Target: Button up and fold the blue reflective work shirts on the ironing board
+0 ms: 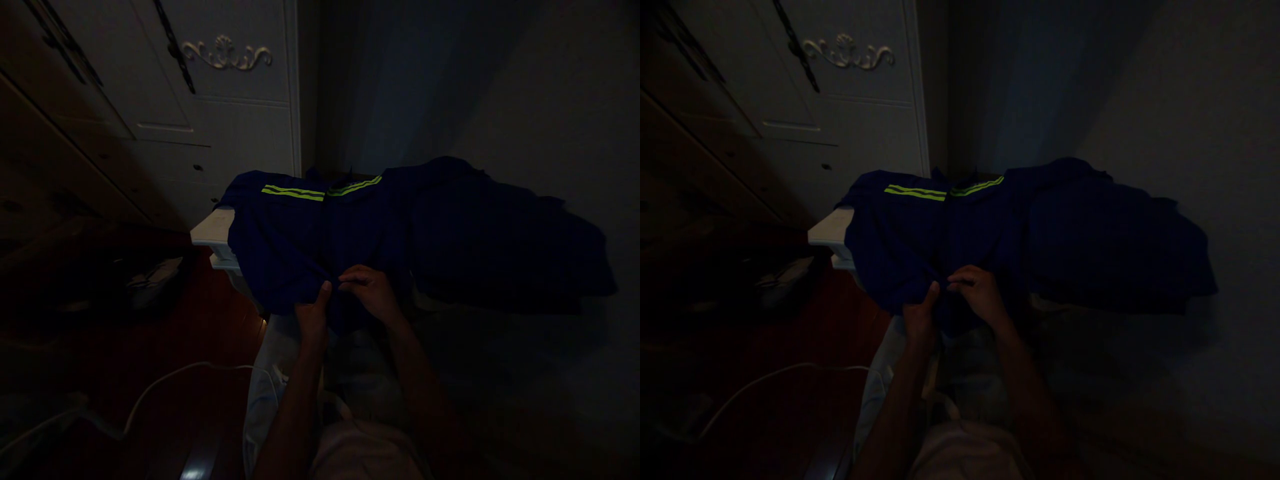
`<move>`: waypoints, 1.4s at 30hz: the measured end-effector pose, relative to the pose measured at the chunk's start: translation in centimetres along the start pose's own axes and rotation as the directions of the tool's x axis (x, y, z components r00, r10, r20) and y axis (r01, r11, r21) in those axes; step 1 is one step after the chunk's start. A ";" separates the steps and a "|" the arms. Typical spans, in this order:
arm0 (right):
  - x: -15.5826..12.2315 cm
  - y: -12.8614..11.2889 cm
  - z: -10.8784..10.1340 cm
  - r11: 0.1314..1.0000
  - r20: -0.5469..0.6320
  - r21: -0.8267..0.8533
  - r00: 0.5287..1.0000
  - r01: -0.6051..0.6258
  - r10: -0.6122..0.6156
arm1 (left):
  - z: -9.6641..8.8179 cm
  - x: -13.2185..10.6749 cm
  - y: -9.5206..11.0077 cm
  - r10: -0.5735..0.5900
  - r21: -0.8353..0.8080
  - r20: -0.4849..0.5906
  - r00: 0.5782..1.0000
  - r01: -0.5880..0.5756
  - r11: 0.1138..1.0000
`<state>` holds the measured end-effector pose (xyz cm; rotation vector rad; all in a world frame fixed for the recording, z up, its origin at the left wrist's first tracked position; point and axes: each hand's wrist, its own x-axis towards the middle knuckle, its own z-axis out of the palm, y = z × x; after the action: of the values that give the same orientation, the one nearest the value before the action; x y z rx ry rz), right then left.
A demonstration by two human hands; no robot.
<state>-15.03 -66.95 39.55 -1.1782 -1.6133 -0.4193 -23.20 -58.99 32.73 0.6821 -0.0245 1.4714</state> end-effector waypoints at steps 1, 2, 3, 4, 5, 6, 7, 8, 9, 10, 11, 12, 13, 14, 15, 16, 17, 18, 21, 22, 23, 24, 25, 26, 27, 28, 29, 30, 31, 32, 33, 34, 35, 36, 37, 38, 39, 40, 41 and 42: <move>0.0 0.0 0.0 1.000 -0.008 0.006 1.000 -0.005 0.005 | 0.0 0.0 0.0 -0.001 0.024 -0.014 1.000 0.001 1.000; 0.1 -0.1 -0.1 1.000 -0.012 0.010 1.000 -0.007 0.007 | 0.0 0.1 0.0 0.003 0.043 -0.023 1.000 -0.002 0.999; 0.1 -0.2 -0.1 1.000 -0.014 0.014 1.000 -0.008 0.008 | 0.0 0.0 0.1 0.008 0.058 -0.026 1.000 -0.006 0.998; 0.1 -0.3 -0.1 1.000 -0.013 0.017 1.000 -0.007 0.008 | 0.0 0.0 0.1 0.010 0.072 -0.027 1.000 -0.008 0.997; 0.1 -0.3 -0.1 1.000 -0.011 0.017 1.000 -0.004 0.004 | 0.0 -0.1 0.2 0.010 0.084 -0.027 1.000 -0.008 0.996; 0.1 -0.4 -0.1 1.000 -0.007 0.016 1.000 0.003 -0.003 | 0.0 -0.2 0.3 0.014 0.089 -0.029 0.999 -0.011 0.996; 0.1 -0.4 -0.2 1.000 -0.005 0.014 1.000 0.013 -0.013 | 0.1 -0.3 0.5 0.020 0.089 -0.031 0.999 -0.017 0.996; 0.0 -0.4 -0.2 1.000 -0.002 0.010 1.000 0.023 -0.023 | 0.1 -0.4 0.6 0.028 0.087 -0.031 0.999 -0.025 0.996; 0.0 -0.3 -0.3 1.000 0.003 0.005 1.000 0.030 -0.030 | 0.2 -0.5 0.7 0.037 0.086 -0.034 0.999 -0.034 0.996; 0.0 -0.3 -0.3 0.999 0.009 0.001 0.999 0.035 -0.035 | 0.2 -0.5 0.8 0.048 0.081 -0.041 0.998 -0.045 0.996; -0.1 -0.2 -0.4 0.999 0.022 0.000 0.999 0.038 -0.038 | 0.3 -0.6 0.9 0.058 0.079 -0.052 0.997 -0.053 0.995; -0.1 -0.2 -0.5 0.999 0.040 0.003 0.998 0.040 -0.040 | 0.3 -0.6 1.0 0.063 0.080 -0.065 0.996 -0.058 0.995; -0.1 -0.1 -0.6 0.999 0.061 0.008 0.997 0.041 -0.041 | 0.4 -0.5 1.0 0.066 0.084 -0.077 0.995 -0.060 0.995; 0.0 0.0 -0.7 0.999 0.082 0.013 0.996 0.043 -0.044 | 0.4 -0.5 1.0 0.067 0.089 -0.086 0.994 -0.059 0.994; 0.0 0.0 -0.8 0.999 0.102 0.019 0.994 0.045 -0.046 | 0.4 -0.4 1.0 0.070 0.094 -0.090 0.994 -0.061 0.994; 0.0 0.0 -0.8 0.999 0.118 0.021 0.992 0.047 -0.049 | 0.3 -0.4 1.0 0.074 0.102 -0.088 0.993 -0.065 0.993; 0.0 0.0 -0.8 0.999 0.129 0.021 0.990 0.049 -0.051 | 0.3 -0.3 0.9 0.081 0.113 -0.082 0.993 -0.071 0.991; 0.0 -0.1 -0.8 0.998 0.136 0.018 0.989 0.055 -0.057 | 0.3 -0.3 0.9 0.090 0.120 -0.074 0.993 -0.080 0.989; -0.1 -0.5 -0.6 0.994 0.139 -0.018 0.985 0.109 -0.106 | 0.1 -0.2 0.7 0.093 0.124 -0.041 0.995 -0.088 0.988; -0.1 -0.7 -0.5 0.990 0.134 -0.044 0.983 0.135 -0.128 | 0.1 -0.2 0.6 0.082 0.122 -0.024 0.996 -0.079 0.989; -0.2 -0.8 -0.4 0.985 0.130 -0.074 0.980 0.158 -0.148 | 0.1 -0.2 0.6 0.074 0.119 -0.013 0.997 -0.072 0.990; -0.3 -0.9 -0.2 0.979 0.130 -0.104 0.978 0.174 -0.161 | 0.1 -0.2 0.6 0.066 0.123 -0.004 0.998 -0.065 0.990; -0.3 -1.0 0.0 0.975 0.128 -0.131 0.978 0.179 -0.163 | 0.2 -0.2 0.6 0.059 0.128 0.002 0.998 -0.059 0.990; -0.4 -1.0 0.2 0.974 0.119 -0.151 0.981 0.170 -0.153 | 0.3 -0.2 0.6 0.056 0.132 0.009 0.998 -0.057 0.990; -0.4 -1.0 0.4 0.975 0.107 -0.164 0.985 0.150 -0.134 | 0.4 -0.2 0.6 0.052 0.128 0.013 0.999 -0.053 0.990; -0.4 -1.0 0.6 0.977 0.090 -0.172 0.990 0.126 -0.112 | 0.5 -0.1 0.7 0.039 0.112 0.021 0.999 -0.041 0.993; -0.4 -1.0 0.8 0.979 0.072 -0.175 0.993 0.104 -0.093 | 0.6 -0.1 0.7 0.026 0.085 0.036 0.999 -0.029 0.996; -0.5 -1.0 0.9 0.981 0.057 -0.172 0.995 0.091 -0.083 | 0.7 -0.1 0.7 0.018 0.049 0.049 0.999 -0.021 0.999; -0.5 -1.1 0.9 0.982 0.045 -0.165 0.995 0.093 -0.086 | 0.7 -0.1 0.6 0.019 0.011 0.059 0.998 -0.019 1.000; -0.6 -1.3 0.9 0.982 0.039 -0.155 0.994 0.106 -0.101 | 0.7 -0.1 0.6 0.023 -0.017 0.067 0.997 -0.022 1.000; -0.7 -1.5 0.8 0.982 0.038 -0.143 0.992 0.126 -0.122 | 0.6 -0.1 0.6 0.027 -0.029 0.070 0.997 -0.025 0.999; -0.9 -1.7 0.7 0.981 0.038 -0.130 0.989 0.146 -0.142 | 0.5 -0.1 0.5 0.028 -0.026 0.068 0.997 -0.026 0.999; -1.0 -2.0 0.6 0.980 0.040 -0.120 0.987 0.159 -0.155 | 0.3 -0.2 0.5 0.023 -0.016 0.054 0.998 -0.022 1.000; -1.1 -2.1 0.4 0.980 0.041 -0.113 0.987 0.161 -0.158 | 0.2 -0.2 0.4 0.011 -0.006 0.041 0.999 -0.010 1.000; -1.1 -2.2 0.3 0.983 0.042 -0.109 0.989 0.148 -0.144 | 0.0 -0.3 0.3 -0.005 -0.007 0.036 0.999 0.006 1.000; -1.1 -2.2 0.2 0.988 0.046 -0.104 0.993 0.117 -0.113 | -0.1 -0.4 0.2 -0.025 -0.020 0.036 0.999 0.026 0.999; -1.1 -2.1 0.2 0.993 0.053 -0.093 0.996 0.073 -0.069 | -0.2 -0.5 0.0 -0.049 -0.043 0.041 0.998 0.051 0.998; -1.0 -1.9 0.2 0.997 0.069 -0.070 0.998 0.017 -0.012 | -0.4 -0.5 -0.1 -0.074 -0.073 0.045 0.996 0.077 0.994; -0.9 -1.6 0.2 0.998 0.094 -0.034 0.994 -0.048 0.051 | -0.5 -0.6 -0.3 -0.099 -0.102 0.054 0.994 0.104 0.989; -0.8 -1.3 0.2 0.993 0.128 0.011 0.985 -0.115 0.112 | -0.7 -0.7 -0.5 -0.121 -0.128 0.065 0.991 0.128 0.983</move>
<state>-16.26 -67.74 39.10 -1.2982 -1.6451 -0.2601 -23.09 -59.32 31.67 0.6070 -0.1203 1.3176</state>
